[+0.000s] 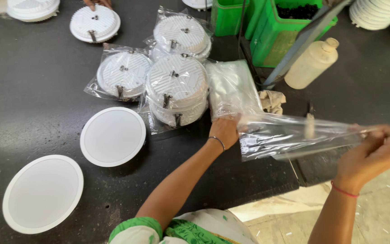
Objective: The person places round LED ceiling light panels into clear plastic bags one at a time, pulls the bag over each unit, and sets the bagged lights onto a growing stack on the workbench. They occasionally reposition unbagged panels and boxes on the table while working through the pile.
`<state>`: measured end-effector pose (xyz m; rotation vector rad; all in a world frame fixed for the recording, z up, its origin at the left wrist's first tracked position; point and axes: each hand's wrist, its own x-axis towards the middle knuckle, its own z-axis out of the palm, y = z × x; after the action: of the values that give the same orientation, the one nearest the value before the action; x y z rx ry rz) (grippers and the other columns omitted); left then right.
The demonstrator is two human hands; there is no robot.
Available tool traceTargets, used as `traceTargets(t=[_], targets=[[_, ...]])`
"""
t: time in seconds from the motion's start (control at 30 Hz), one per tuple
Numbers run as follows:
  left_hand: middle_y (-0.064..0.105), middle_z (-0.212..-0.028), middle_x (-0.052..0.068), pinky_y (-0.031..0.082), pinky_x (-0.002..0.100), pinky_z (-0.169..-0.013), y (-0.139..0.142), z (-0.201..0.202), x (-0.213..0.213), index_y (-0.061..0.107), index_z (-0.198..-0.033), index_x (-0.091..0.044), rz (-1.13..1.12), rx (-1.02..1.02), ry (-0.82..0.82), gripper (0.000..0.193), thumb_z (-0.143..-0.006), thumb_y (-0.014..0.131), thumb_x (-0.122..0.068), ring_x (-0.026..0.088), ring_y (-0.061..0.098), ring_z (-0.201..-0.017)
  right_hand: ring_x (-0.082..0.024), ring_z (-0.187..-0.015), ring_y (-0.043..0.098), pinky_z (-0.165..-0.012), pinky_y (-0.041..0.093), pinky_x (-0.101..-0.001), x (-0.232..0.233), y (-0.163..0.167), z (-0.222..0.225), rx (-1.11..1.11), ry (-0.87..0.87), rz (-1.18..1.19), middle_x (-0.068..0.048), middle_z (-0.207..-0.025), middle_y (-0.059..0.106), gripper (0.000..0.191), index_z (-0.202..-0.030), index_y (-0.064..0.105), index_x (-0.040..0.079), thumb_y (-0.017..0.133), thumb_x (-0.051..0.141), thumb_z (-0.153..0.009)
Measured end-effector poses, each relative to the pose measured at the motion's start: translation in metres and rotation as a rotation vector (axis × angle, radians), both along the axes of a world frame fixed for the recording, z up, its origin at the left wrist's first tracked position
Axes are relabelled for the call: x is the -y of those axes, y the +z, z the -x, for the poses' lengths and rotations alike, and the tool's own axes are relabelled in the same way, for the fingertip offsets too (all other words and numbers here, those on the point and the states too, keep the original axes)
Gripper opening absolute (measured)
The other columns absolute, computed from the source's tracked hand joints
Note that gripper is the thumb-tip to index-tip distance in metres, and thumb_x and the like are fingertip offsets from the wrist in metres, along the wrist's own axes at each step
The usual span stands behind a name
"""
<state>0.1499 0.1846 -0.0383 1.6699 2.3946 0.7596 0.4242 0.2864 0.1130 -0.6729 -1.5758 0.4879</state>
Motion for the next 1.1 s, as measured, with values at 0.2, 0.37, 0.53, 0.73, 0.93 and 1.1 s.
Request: traceTargets(t=[0.2, 0.37, 0.53, 0.73, 0.93, 1.1], targets=[[0.063, -0.128, 0.027, 0.045, 0.050, -0.098, -0.005, 0.000, 0.003, 0.052, -0.137, 0.004, -0.082, -0.016, -0.066, 0.069, -0.097, 0.057, -0.051, 0.043, 0.060, -0.118, -0.008, -0.074, 0.052, -0.072, 0.049, -0.0230, -0.011, 0.035, -0.031, 0.082, -0.243, 0.147, -0.003, -0.089, 0.057, 0.013, -0.098, 0.060, 0.001, 0.057, -0.003, -0.111], [0.074, -0.122, 0.019, 0.054, 0.045, -0.099, 0.046, 0.000, 0.038, 0.069, -0.126, -0.004, 0.124, 0.258, -0.110, 0.050, -0.109, 0.050, -0.046, 0.035, 0.069, -0.114, -0.007, -0.069, 0.054, -0.062, 0.042, -0.0222, 0.029, 0.074, 0.013, 0.312, -0.131, -0.121, -0.003, -0.083, 0.062, 0.011, -0.101, 0.074, 0.001, 0.070, -0.001, -0.111], [0.071, -0.122, 0.008, 0.056, 0.032, -0.090, 0.149, 0.017, 0.098, 0.053, -0.141, -0.008, -0.453, 1.145, -0.442, 0.057, -0.095, 0.069, -0.037, 0.014, 0.069, -0.104, -0.008, -0.071, 0.065, -0.063, 0.051, -0.0231, 0.116, 0.090, 0.109, 0.463, 0.350, -0.004, -0.006, -0.081, 0.070, 0.017, -0.097, 0.070, 0.001, 0.083, 0.006, -0.088], [0.076, -0.086, 0.002, 0.057, 0.027, -0.070, 0.208, 0.018, 0.193, 0.073, -0.113, -0.007, -0.534, 0.702, -0.045, 0.032, -0.086, 0.081, -0.021, 0.009, 0.071, -0.078, -0.002, -0.073, 0.072, -0.064, 0.053, -0.0196, 0.171, 0.106, 0.169, 0.460, 0.836, 0.264, 0.000, -0.080, 0.073, 0.020, -0.108, 0.060, 0.007, 0.072, 0.016, -0.095], [0.074, -0.084, 0.001, 0.056, 0.023, -0.064, 0.201, 0.066, 0.302, 0.077, -0.097, -0.004, -0.718, 0.716, 0.281, 0.013, -0.093, 0.078, -0.016, 0.007, 0.068, -0.075, -0.010, -0.067, 0.055, -0.064, 0.047, -0.0278, 0.198, 0.092, 0.198, 0.738, 0.876, 0.171, -0.001, -0.081, 0.073, 0.016, -0.094, 0.079, 0.005, 0.084, 0.017, -0.085], [0.072, -0.088, -0.002, 0.054, 0.021, -0.064, 0.191, 0.084, 0.388, 0.077, -0.097, -0.004, -0.892, 0.541, 0.439, 0.011, -0.091, 0.078, -0.012, 0.006, 0.068, -0.072, -0.006, -0.080, 0.062, -0.072, 0.051, -0.0222, 0.223, 0.082, 0.240, 0.496, 1.116, 0.441, 0.000, -0.087, 0.072, 0.011, -0.097, 0.074, 0.001, 0.077, 0.008, -0.089]])
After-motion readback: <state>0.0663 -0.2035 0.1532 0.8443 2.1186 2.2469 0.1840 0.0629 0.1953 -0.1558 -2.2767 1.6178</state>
